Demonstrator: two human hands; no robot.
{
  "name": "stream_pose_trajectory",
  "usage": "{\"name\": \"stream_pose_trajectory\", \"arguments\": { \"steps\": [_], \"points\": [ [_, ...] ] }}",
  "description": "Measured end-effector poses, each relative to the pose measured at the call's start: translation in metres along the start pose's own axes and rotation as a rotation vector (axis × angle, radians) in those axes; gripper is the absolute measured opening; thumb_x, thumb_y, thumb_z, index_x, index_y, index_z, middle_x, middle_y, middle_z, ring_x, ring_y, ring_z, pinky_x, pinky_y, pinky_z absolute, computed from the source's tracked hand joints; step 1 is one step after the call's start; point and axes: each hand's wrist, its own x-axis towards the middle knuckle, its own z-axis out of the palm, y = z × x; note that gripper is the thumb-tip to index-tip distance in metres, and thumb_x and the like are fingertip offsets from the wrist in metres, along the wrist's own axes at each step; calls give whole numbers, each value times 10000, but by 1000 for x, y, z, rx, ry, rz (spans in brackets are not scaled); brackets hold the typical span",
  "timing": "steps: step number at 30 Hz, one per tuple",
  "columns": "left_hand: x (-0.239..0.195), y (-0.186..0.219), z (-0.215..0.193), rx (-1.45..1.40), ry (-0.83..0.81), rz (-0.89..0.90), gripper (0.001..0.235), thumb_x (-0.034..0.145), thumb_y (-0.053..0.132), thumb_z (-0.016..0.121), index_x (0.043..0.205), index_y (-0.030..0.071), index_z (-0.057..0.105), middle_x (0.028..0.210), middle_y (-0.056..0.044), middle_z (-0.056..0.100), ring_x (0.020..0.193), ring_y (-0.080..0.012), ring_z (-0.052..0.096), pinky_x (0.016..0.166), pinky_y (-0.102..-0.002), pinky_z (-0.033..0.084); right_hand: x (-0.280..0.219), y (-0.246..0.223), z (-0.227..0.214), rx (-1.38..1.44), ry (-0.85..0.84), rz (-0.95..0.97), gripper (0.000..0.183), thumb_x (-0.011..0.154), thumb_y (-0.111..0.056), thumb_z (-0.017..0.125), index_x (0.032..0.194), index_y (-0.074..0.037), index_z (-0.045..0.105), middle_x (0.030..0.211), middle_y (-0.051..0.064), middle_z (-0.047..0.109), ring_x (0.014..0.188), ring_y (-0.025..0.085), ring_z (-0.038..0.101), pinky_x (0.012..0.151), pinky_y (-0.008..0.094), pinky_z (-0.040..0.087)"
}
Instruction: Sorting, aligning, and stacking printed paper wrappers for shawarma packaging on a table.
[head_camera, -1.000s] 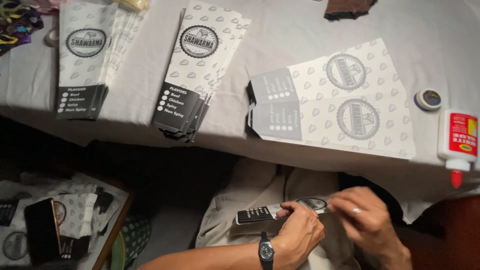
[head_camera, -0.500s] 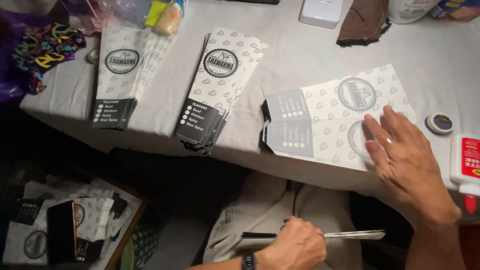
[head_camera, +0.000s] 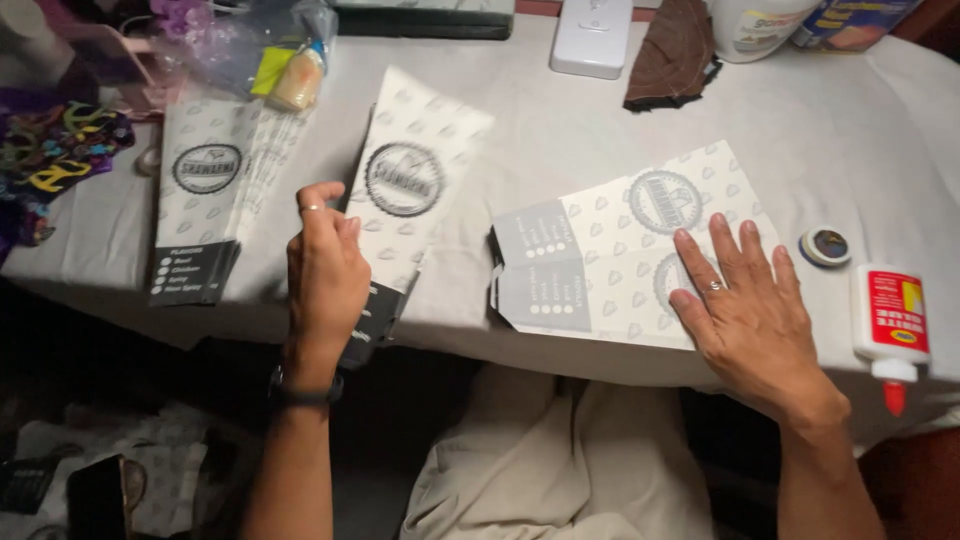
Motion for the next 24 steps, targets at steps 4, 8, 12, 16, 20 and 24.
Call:
{"name": "stream_pose_trajectory", "arguments": {
  "steps": [4, 8, 12, 16, 20, 24],
  "points": [
    [8, -44, 41, 509, 66, 152, 420, 877, -188, 465, 1267, -48, 537, 1059, -251, 599, 967, -402, 571, 747, -493, 490, -1, -1, 0, 0, 23, -3, 646, 1034, -488, 306, 1632, -245, 273, 1709, 123, 195, 1566, 363, 128, 1229, 530, 81],
    [8, -45, 45, 502, -9, 26, 406, 919, -104, 524, 1271, 57, 647, 1088, -206, 528, 1007, -358, 500, 790, -429, 490, -2, 1, 4, -39, 47, -12, 645, 1028, -501, 324, 1620, -245, 311, 1703, 123, 228, 1560, 372, 165, 1224, 544, 111],
    [5, -10, 28, 433, -149, -76, 799, 912, 716, 595, 1378, 66, 587, 1180, -235, 567, 1147, -392, 479, 964, -531, 432, -1, 3, 4, -51, 65, -18, 655, 1015, -507, 347, 1618, -253, 314, 1702, 117, 233, 1557, 371, 175, 1219, 554, 116],
    [1, 0, 28, 520, -290, -67, 1259, 615, 828, 766, 1499, 13, 393, 1286, -301, 466, 1185, -463, 422, 1034, -579, 384, -2, 1, 4, -81, 115, -21, 641, 1029, -497, 348, 1617, -243, 320, 1703, 107, 235, 1559, 352, 180, 1222, 545, 118],
    [1, 6, 29, 424, -201, -184, 852, 686, 447, 772, 1433, 110, 537, 1260, -223, 540, 1214, -434, 469, 1008, -547, 434, -1, -1, 1, -15, 74, -18, 639, 1038, -514, 341, 1621, -255, 300, 1700, 100, 214, 1557, 345, 147, 1212, 546, 93],
    [6, 4, 29, 407, -193, -243, 837, 622, 430, 822, 1378, 140, 611, 1235, -209, 601, 1163, -455, 608, 919, -573, 533, -4, -1, -10, 230, 102, 92, 645, 986, -621, 484, 1557, -324, 448, 1650, 99, 346, 1529, 358, 277, 1227, 587, 146]
  ]
}}
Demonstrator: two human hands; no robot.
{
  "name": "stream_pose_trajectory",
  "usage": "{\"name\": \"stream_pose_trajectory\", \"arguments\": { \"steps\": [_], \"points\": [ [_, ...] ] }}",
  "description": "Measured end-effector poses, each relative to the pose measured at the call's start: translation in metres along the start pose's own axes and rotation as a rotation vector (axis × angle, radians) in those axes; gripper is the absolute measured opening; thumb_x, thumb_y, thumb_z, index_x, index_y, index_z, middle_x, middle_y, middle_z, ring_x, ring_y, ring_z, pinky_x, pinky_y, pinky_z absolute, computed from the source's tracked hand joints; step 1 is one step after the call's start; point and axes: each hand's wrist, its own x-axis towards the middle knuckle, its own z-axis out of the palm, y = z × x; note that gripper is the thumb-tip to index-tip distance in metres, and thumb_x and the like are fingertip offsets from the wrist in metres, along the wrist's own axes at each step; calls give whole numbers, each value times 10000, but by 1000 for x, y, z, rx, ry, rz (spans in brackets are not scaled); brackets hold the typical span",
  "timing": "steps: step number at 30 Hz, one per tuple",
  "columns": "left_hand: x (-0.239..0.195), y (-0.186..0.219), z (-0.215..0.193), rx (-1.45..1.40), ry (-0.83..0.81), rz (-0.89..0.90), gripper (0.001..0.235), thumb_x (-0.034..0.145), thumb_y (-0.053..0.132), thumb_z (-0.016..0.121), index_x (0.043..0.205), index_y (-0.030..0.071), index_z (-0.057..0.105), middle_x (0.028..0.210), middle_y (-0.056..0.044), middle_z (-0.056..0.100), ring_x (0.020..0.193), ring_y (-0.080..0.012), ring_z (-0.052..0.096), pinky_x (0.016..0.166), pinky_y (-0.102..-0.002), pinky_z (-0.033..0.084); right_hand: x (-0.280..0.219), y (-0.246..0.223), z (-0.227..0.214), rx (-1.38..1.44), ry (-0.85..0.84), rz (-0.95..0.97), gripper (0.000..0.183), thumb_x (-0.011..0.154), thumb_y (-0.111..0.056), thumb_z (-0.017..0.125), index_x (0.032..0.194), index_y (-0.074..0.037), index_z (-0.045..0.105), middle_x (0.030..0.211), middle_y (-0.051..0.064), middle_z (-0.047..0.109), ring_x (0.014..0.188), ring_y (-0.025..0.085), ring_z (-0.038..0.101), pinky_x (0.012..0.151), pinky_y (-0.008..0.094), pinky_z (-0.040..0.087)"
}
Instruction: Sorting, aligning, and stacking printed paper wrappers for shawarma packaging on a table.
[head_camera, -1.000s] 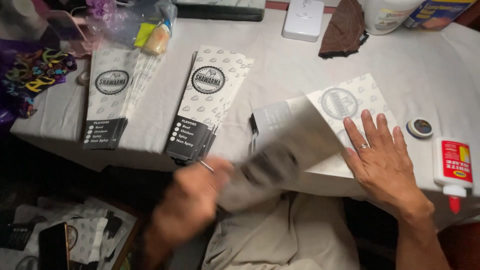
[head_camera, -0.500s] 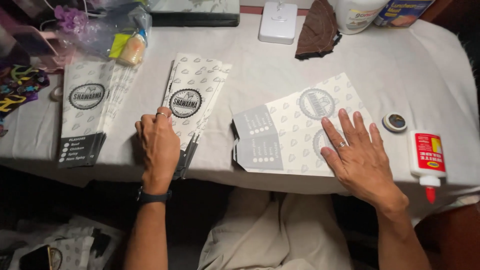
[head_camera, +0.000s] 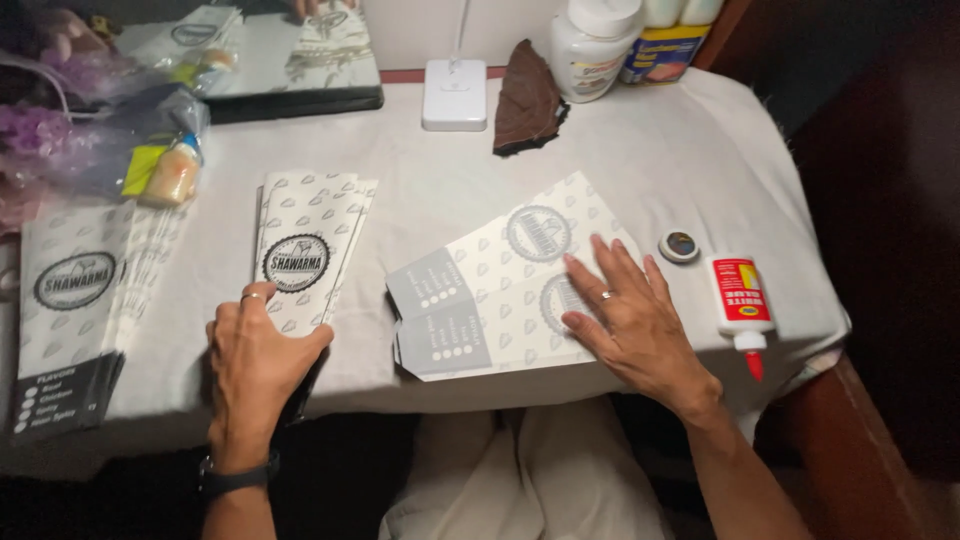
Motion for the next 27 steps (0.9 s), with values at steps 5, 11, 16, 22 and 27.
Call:
{"name": "stream_pose_trajectory", "arguments": {
  "steps": [5, 11, 16, 22, 27],
  "points": [
    [-59, 27, 16, -50, 441, 439, 881, 747, 449, 855, 1429, 6, 517, 1267, -247, 497, 1139, -452, 499, 993, -550, 468, -41, 45, 0, -130, 525, -52, 464, 978, -223, 738, 1379, 2, 677, 1316, 248, 638, 1217, 401, 590, 1106, 484, 448],
    [-122, 66, 49, -355, -127, -55, 519, 897, 554, 654, 1268, 212, 534, 807, -173, 711, 828, -458, 689, 745, -566, 522, -97, 118, 59, -199, 507, 188, 433, 1105, -299, 787, 1440, -24, 809, 1125, 170, 743, 1052, 329, 681, 1044, 426, 549],
    [-132, 88, 49, -581, -341, -302, 757, 875, 641, 613, 1439, 224, 329, 1172, -303, 628, 1150, -510, 558, 977, -553, 434, -100, 98, 63, 267, 406, 407, 421, 1177, -185, 749, 1434, 147, 713, 1335, 293, 609, 1083, 366, 626, 1001, 445, 485],
    [-134, 95, 80, -1273, -94, -438, 695, 770, 267, 832, 1348, 150, 465, 772, -171, 717, 644, -201, 734, 509, -345, 684, -105, 115, 86, 364, 469, 483, 374, 1322, -245, 743, 1479, 93, 712, 1289, 265, 686, 1072, 372, 613, 869, 432, 482],
    [-137, 103, 91, -1361, 21, -498, 711, 788, 249, 827, 1405, 120, 498, 735, -117, 700, 486, -170, 636, 425, -272, 577, -100, 102, 70, 526, 331, 579, 350, 1366, -311, 638, 1418, 32, 683, 1092, 204, 699, 989, 300, 655, 906, 371, 470]
  ]
}}
